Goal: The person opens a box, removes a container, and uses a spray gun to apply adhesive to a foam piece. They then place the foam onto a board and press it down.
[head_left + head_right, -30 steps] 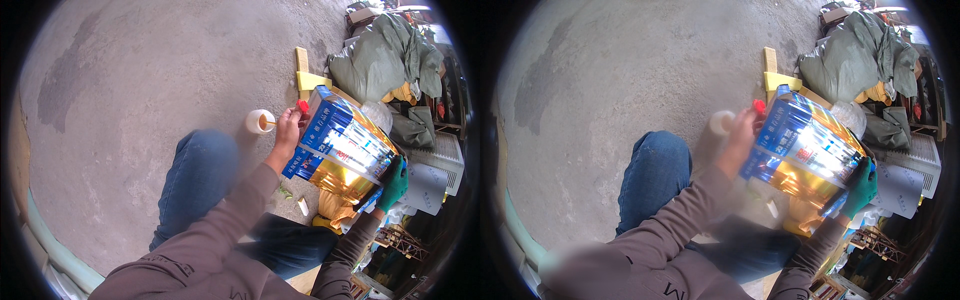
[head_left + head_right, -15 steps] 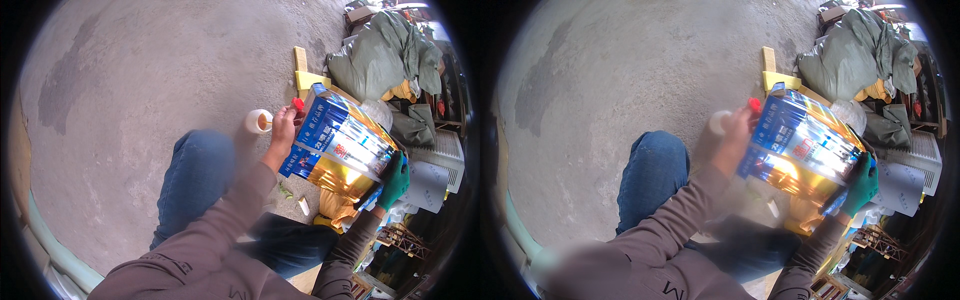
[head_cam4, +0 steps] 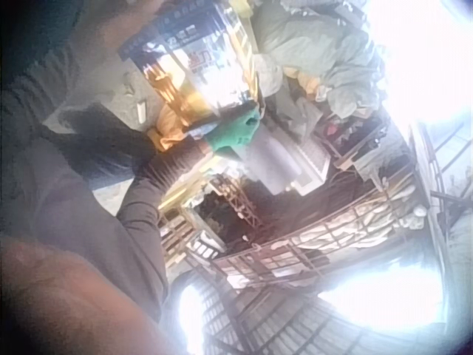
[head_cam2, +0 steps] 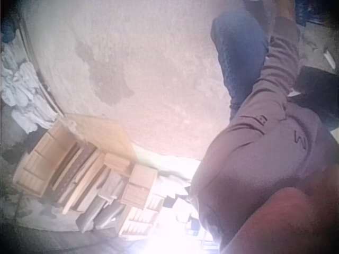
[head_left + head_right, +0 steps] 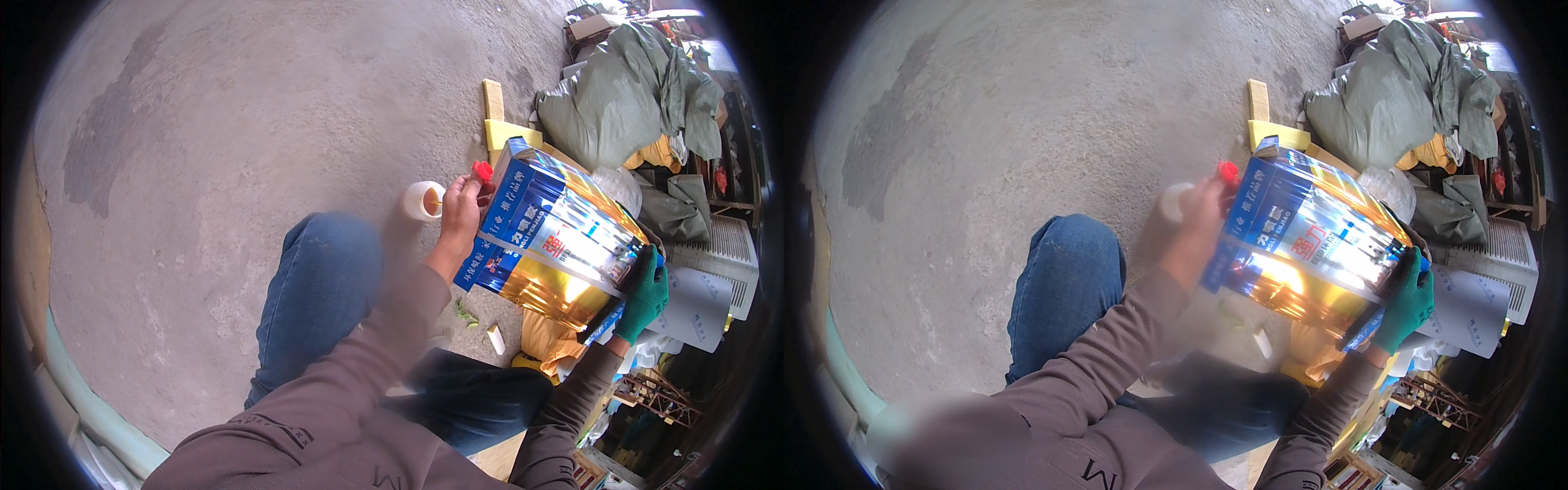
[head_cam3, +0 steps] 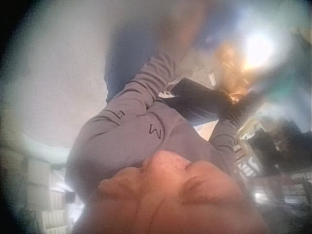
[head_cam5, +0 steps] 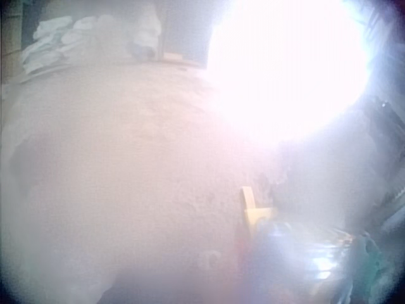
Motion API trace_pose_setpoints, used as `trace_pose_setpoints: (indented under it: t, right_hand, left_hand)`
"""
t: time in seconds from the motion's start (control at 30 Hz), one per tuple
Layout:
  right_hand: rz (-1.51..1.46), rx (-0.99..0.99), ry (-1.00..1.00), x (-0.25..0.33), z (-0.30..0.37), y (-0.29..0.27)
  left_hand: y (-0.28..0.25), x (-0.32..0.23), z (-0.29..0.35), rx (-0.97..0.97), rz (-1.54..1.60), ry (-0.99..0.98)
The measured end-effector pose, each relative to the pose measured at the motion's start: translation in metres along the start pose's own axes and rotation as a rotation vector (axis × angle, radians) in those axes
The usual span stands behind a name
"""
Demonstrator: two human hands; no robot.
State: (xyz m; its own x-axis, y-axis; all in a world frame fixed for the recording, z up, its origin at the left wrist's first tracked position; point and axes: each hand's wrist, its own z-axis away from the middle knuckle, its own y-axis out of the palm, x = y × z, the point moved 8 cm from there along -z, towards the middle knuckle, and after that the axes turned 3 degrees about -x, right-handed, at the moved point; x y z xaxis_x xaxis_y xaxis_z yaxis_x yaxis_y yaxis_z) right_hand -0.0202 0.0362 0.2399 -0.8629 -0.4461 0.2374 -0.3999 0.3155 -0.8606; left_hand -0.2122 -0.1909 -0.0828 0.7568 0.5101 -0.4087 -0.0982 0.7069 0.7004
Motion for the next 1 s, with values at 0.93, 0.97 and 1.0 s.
trace_pose_setpoints:
  t: [0.93,0.97,1.0]
  right_hand:
    - [-0.050,0.024,-0.066,0.010,0.008,0.005]
    - [-0.040,0.024,-0.059,0.011,0.008,0.005]
    - [-0.037,0.030,-0.057,0.009,0.007,0.006]
  left_hand:
    - [-0.008,-0.002,0.009,-0.053,0.033,0.042]
    - [-0.007,-0.003,0.009,-0.048,0.031,0.031]
    - [-0.007,0.000,0.009,-0.054,0.030,0.031]
